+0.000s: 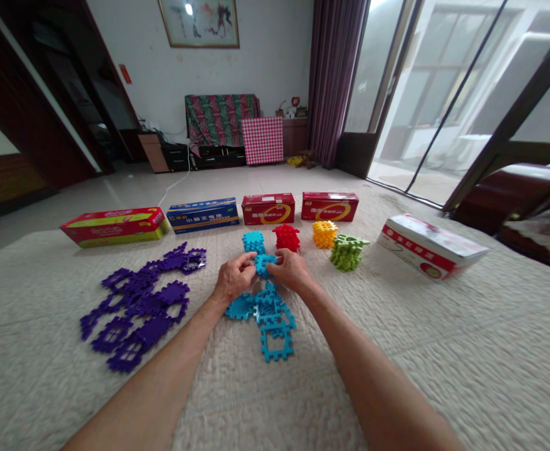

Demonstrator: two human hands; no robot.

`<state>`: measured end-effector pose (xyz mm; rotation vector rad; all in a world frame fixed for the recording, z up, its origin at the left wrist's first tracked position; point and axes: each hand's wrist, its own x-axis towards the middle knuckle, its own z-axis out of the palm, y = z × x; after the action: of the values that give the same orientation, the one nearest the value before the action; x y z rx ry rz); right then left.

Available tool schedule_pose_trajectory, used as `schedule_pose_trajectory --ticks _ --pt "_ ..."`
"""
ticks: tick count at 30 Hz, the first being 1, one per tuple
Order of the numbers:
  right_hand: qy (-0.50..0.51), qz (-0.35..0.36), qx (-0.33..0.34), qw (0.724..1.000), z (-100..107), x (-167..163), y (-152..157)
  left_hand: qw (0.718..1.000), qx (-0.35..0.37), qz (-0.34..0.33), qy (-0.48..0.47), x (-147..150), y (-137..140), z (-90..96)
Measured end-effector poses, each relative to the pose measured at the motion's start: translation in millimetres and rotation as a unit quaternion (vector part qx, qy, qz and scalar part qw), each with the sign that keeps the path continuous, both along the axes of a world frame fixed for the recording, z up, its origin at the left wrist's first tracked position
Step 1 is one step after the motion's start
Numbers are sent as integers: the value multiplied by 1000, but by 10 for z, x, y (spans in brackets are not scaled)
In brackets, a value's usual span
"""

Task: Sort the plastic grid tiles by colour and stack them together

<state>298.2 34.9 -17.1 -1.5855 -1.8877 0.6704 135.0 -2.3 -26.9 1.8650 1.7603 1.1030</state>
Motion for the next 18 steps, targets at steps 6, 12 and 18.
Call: schedule_pose_trajectory --ticks 6,12,18 --pt "40 -20 12 999 -102 -66 10 999 26 -12 -30 6 33 -57" --pt "103 -15 73 992 -191 -131 37 996 66 0 -57 -5 60 -103" --pt "142 10 117 983 -225 -189 99 994 89 26 -53 -29 89 -45"
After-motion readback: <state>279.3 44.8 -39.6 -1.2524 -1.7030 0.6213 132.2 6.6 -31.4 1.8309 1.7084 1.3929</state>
